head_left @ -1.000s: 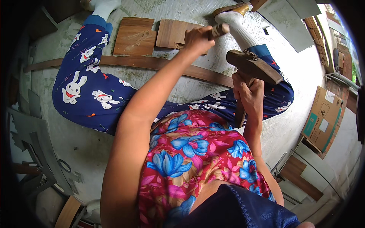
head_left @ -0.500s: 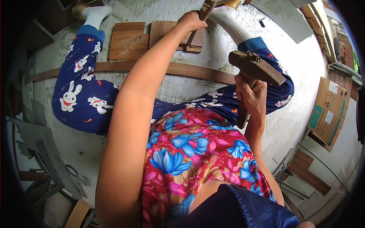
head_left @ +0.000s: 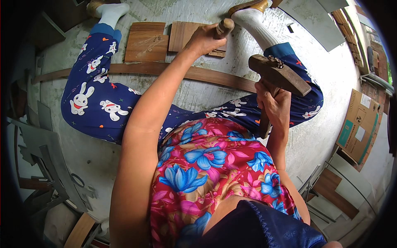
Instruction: Using a hammer and a manual chisel to create or refine a mortise joint in a piece of wood.
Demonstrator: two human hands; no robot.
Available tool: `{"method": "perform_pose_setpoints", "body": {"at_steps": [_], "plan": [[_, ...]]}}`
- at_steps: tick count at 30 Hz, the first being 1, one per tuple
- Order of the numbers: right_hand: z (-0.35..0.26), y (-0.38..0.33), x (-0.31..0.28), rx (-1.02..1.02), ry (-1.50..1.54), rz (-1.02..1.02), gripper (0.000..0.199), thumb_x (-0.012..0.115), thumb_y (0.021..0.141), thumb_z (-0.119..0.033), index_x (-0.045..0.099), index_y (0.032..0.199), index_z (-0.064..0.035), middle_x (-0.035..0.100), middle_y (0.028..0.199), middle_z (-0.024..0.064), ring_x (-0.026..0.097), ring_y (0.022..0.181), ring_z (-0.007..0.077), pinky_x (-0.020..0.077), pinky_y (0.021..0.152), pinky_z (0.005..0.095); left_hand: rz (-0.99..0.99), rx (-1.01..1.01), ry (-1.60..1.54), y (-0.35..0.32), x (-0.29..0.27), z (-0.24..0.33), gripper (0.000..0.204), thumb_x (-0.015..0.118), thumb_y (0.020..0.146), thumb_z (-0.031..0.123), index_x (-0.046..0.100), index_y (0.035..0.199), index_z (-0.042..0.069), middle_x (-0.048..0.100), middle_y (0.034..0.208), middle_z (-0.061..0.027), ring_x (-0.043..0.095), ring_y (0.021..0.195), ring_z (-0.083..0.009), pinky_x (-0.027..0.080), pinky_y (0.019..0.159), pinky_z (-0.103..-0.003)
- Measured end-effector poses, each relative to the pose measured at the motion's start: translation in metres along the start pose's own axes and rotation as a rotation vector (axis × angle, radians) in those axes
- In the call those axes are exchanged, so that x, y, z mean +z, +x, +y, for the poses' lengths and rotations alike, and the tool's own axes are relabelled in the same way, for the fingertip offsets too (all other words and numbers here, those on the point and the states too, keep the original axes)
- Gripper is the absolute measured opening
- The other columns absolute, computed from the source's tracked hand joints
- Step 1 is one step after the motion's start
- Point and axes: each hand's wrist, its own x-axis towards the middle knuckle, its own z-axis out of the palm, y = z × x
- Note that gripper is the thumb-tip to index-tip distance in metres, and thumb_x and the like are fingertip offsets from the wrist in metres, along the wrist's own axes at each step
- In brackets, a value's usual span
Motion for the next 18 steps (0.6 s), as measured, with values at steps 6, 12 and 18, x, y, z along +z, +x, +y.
{"method": "perform_pose_setpoints", "body": {"at_steps": [6,12,18], "plan": [[-0.007,0.002,0.004,-0.103,-0.119,0.021,0.014,0.069,0.087,-0.008,0.062,0.094,0.0022,0.057,0.070,-0.0002,0.050,0.060,0.0068,0.0424,0.054,0.0242,0.001,0.094,-0.009,-0.015,0.006,-0.003,0.035,0.069,0.076,0.027,0.064,0.106,0.010,0.069,0.098,-0.0125,0.066,0.092,-0.0316,0.053,0.082,-0.040],[-0.027,0.017,0.030,-0.256,-0.163,0.149,0.012,0.066,0.087,-0.008,0.063,0.083,0.0025,0.053,0.059,-0.0010,0.046,0.050,0.0054,0.0357,0.044,0.0219,0.026,0.185,-0.061,-0.016,0.013,-0.006,0.040,0.069,0.075,0.024,0.063,0.112,0.009,0.069,0.100,-0.0127,0.066,0.094,-0.0312,0.053,0.083,-0.038],[-0.023,0.047,0.036,-0.149,-0.418,-0.094,0.029,0.071,0.080,-0.016,0.060,0.092,0.0073,0.060,0.072,0.0182,0.054,0.061,0.0233,0.0471,0.062,0.0361,0.009,0.122,-0.203,-0.018,0.013,-0.010,0.038,0.069,0.075,0.025,0.063,0.108,0.009,0.069,0.094,-0.0136,0.067,0.089,-0.0329,0.053,0.077,-0.040]]}}
